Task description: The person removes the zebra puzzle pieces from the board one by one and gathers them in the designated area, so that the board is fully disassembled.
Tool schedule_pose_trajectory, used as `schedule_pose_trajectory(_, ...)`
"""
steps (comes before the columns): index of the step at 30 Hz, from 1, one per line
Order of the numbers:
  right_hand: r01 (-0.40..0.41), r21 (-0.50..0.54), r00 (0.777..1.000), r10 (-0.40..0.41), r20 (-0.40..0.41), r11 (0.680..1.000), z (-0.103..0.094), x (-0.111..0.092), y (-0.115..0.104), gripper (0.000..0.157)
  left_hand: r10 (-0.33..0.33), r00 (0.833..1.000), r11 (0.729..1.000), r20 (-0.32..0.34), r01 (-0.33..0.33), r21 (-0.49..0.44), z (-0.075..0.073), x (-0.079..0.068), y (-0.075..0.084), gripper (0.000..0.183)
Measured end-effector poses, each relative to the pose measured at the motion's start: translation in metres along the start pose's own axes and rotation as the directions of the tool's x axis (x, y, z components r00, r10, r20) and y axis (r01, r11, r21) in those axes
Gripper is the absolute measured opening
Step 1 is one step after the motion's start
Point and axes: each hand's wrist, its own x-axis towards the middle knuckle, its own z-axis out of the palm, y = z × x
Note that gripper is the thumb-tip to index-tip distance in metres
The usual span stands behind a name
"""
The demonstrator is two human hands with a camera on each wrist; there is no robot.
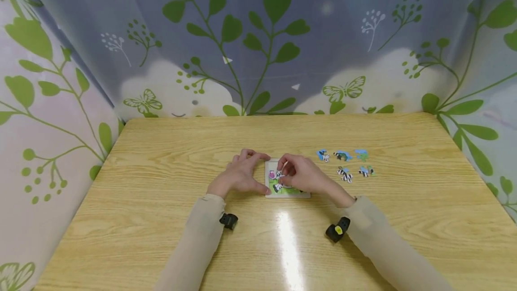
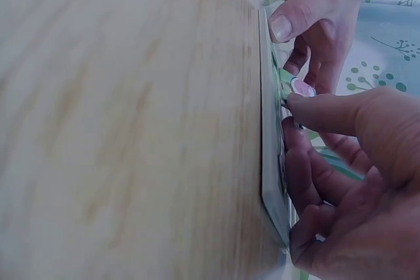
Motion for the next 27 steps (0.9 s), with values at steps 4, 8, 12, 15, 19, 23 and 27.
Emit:
schedule_pose_trajectory(4,0.013,0.022,1.0,-0.013,-0.004,1.0,0.0,0.0,0.0,0.016,0.001,1.0,1.0,-0.001,-0.001,0.009,0.0,0.0,0.0,0.09)
schedule_pose_trajectory(8,0.008,0.061,1.0,-0.007,-0.019,0.998,-0.001,0.0,0.002,0.013,-0.001,1.0,1.0,0.0,0.001,0.012,0.0,0.0,0.0,0.09)
schedule_pose_trajectory(12,-0.019,0.095,0.999,0.024,-0.044,0.995,-0.004,-0.003,0.006,0.014,-0.002,1.0,1.0,-0.004,0.002,0.007,0.0,0.0,0.0,0.089)
schedule_pose_trajectory(15,-0.035,0.116,0.998,0.041,-0.047,0.993,-0.009,-0.006,0.008,0.015,-0.001,1.0,1.0,-0.007,0.001,0.006,0.001,0.0,0.001,0.089)
schedule_pose_trajectory(19,-0.056,0.135,0.997,0.064,-0.053,0.989,-0.015,-0.011,0.01,0.015,0.001,1.0,1.0,-0.007,-0.001,0.008,0.001,0.0,0.002,0.088)
schedule_pose_trajectory(23,-0.056,0.131,0.995,0.066,-0.072,0.99,-0.024,-0.019,0.011,0.015,0.0,1.0,1.0,-0.006,0.0,0.001,0.001,0.0,0.002,0.088)
schedule_pose_trajectory(27,-0.077,0.125,0.992,0.088,-0.086,0.989,-0.032,-0.026,0.018,0.015,-0.005,1.0,1.0,-0.004,0.005,-0.005,0.001,-0.002,0.002,0.089)
